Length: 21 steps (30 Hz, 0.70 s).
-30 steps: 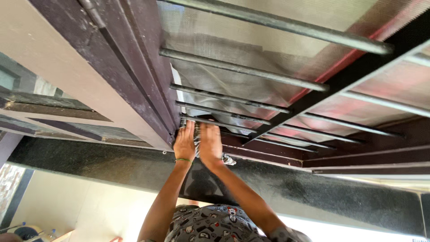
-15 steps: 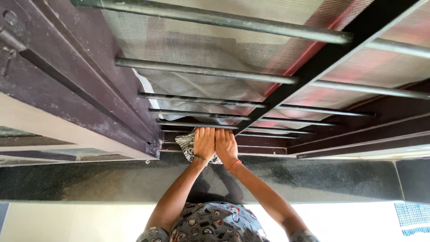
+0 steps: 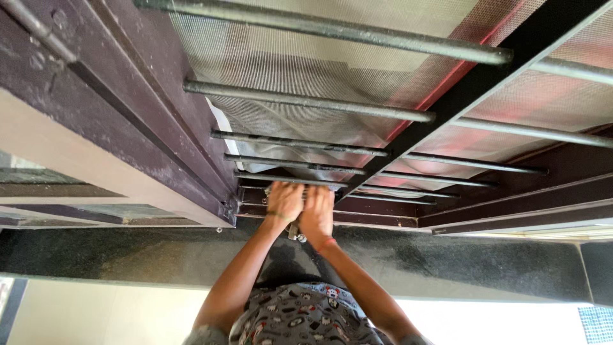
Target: The person wipes the horizontal bars of a window grille using a cloth. They clean the bars systematically from right to left and top to bottom, occasionally moving a plastic chair to adjust their position.
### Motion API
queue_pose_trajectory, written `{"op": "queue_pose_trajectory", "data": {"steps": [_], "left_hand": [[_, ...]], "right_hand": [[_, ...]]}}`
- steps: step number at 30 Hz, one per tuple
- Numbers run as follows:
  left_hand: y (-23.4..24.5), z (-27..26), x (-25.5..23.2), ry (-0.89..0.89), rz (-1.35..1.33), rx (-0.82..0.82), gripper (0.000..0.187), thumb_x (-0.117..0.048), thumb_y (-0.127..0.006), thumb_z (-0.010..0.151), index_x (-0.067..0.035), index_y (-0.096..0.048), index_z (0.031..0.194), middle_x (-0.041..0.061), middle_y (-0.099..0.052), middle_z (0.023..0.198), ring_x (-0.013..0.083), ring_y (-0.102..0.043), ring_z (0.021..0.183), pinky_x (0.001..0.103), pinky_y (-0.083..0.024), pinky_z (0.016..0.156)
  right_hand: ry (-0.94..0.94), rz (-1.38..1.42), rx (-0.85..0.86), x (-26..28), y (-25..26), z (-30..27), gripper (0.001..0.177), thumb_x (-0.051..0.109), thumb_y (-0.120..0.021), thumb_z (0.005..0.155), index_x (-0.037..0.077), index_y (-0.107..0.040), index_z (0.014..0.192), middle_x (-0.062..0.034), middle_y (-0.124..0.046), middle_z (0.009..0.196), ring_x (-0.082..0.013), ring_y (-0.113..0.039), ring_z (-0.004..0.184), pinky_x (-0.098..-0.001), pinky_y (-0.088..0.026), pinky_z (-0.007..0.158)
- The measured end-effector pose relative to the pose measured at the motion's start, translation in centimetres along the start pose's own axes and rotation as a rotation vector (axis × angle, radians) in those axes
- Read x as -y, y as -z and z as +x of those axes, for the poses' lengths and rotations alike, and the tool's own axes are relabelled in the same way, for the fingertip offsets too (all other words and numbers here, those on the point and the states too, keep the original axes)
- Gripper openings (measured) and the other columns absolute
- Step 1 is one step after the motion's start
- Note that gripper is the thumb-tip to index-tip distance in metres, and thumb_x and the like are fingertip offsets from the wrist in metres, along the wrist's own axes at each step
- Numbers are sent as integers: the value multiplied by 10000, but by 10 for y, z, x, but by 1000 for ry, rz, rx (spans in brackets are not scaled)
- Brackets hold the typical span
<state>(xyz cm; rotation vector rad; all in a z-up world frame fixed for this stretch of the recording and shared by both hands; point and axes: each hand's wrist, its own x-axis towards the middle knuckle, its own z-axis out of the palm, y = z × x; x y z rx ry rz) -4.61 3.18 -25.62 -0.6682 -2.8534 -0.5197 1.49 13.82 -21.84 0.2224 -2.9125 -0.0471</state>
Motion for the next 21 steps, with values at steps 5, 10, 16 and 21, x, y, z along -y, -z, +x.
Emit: {"op": "queue_pose_trajectory", "data": {"steps": [5, 10, 16, 21], "left_hand": [[47, -30, 55, 169, 178, -49, 279, -227, -548, 926, -57, -683, 1101, 139, -692, 1106, 298, -622, 1094, 450, -461, 993], [9, -35, 30, 182, 176, -280, 379, -218, -491, 908, -105, -627, 1243, 102, -626, 1290, 309, -566, 1173, 481, -438, 1069], [-49, -16, -54, -56, 238, -232, 506, -187, -475, 950, 9, -516, 1415, 197, -490, 1533, 301, -524, 1332, 471, -402, 1139], [-47, -44, -13, -14, 312, -170, 554, -79, -478, 982, -56, -455, 1535, 127, -484, 1548, 239, -520, 1352, 424, -368, 1168]], "right_hand": [[44, 112, 211, 77, -35, 40, 683, 295, -521, 859, -6, -370, 1454, -188, -443, 1469, -360, -354, 1445, -451, -186, 1211], [80, 222, 58, 37, -103, 12, 672, 295, -494, 953, 2, -358, 1541, -132, -467, 1499, -260, -384, 1467, -434, -221, 1276], [-89, -47, -71, -35, -83, -33, 772, 253, -551, 826, -47, -321, 1499, -260, -382, 1538, -383, -309, 1456, -486, -228, 1190], [-57, -132, 412, -1, -54, -13, 796, 106, -567, 934, -50, -236, 1641, -276, -378, 1481, -470, -292, 1474, -558, -224, 1236]]}}
